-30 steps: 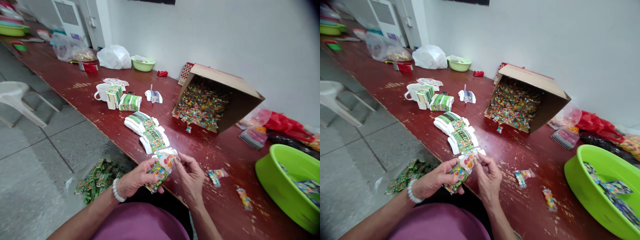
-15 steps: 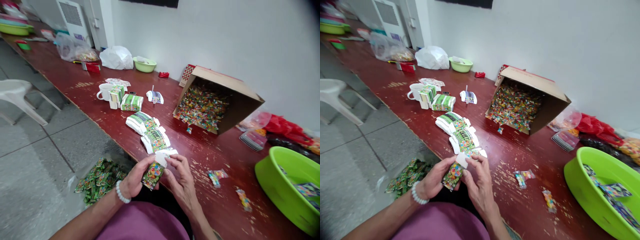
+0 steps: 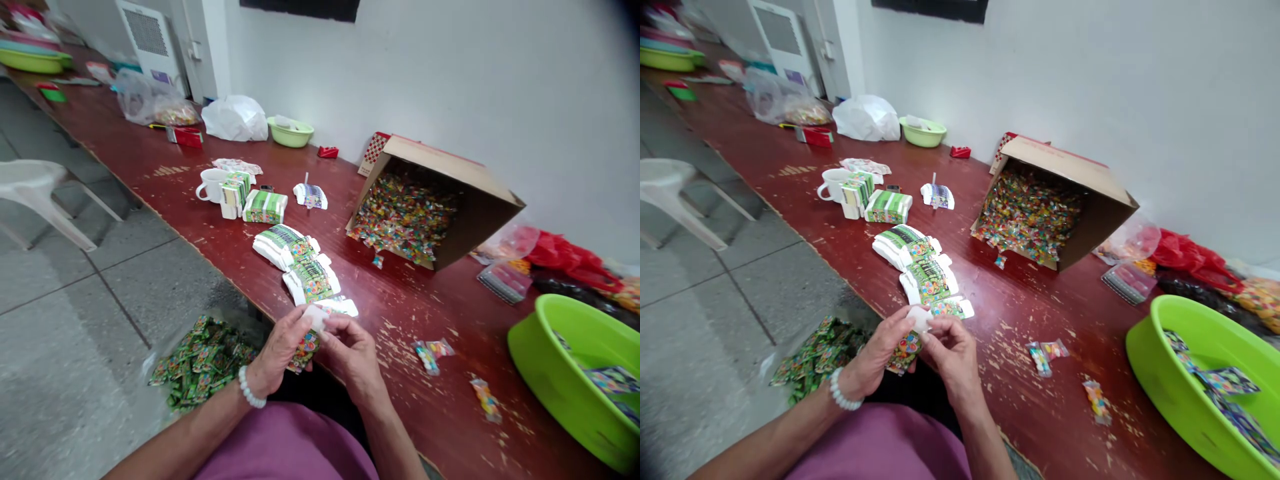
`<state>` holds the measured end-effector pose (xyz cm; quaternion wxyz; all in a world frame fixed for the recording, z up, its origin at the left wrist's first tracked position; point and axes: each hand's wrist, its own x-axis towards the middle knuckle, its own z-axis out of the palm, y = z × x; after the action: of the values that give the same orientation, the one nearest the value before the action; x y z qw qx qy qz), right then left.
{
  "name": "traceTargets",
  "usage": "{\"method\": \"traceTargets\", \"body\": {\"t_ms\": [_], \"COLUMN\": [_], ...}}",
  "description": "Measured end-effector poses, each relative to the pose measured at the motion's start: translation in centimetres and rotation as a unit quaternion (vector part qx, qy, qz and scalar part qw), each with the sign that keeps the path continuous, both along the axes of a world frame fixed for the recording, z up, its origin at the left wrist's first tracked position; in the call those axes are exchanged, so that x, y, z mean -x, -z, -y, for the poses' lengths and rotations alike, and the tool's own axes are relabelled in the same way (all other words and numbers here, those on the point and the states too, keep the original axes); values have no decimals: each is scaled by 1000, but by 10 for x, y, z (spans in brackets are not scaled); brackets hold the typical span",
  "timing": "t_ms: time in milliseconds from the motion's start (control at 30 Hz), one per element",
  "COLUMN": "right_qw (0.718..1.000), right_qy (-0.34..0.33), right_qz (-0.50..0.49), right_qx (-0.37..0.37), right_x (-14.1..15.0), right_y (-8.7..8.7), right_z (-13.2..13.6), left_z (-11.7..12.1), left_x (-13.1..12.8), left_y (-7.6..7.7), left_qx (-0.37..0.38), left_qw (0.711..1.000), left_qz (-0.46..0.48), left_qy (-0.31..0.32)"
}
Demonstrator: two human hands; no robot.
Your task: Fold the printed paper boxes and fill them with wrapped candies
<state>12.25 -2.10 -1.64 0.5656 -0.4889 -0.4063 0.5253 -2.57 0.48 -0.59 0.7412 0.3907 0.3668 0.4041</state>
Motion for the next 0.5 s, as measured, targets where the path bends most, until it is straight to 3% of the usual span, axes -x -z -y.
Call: {"method": "traceTargets", "body": {"t_ms": [67, 167, 267, 367, 500], "right_qw": [999, 999, 996, 973, 965], "right_qy": [10, -43, -51, -37, -81], "right_qz": [-28, -2, 70, 193, 219], "right_qx": [33, 33, -28, -120, -121], "right_x": [1, 0, -4, -9, -11], "right_y": [1, 4, 3, -3, -12], "right_z": [-3, -5, -4, -4, -3], "left_z": [0, 0, 0, -2, -4], "left_x": [0, 2, 4, 6, 6], "left_y": [1, 1, -1, -3, -1], "left_qx": [1, 11, 47, 98, 94], "left_qw": [1000, 1000, 998, 993, 994], "left_qz": [2, 2, 24, 55, 21], "left_qy": [4, 8, 16, 37, 48]}}
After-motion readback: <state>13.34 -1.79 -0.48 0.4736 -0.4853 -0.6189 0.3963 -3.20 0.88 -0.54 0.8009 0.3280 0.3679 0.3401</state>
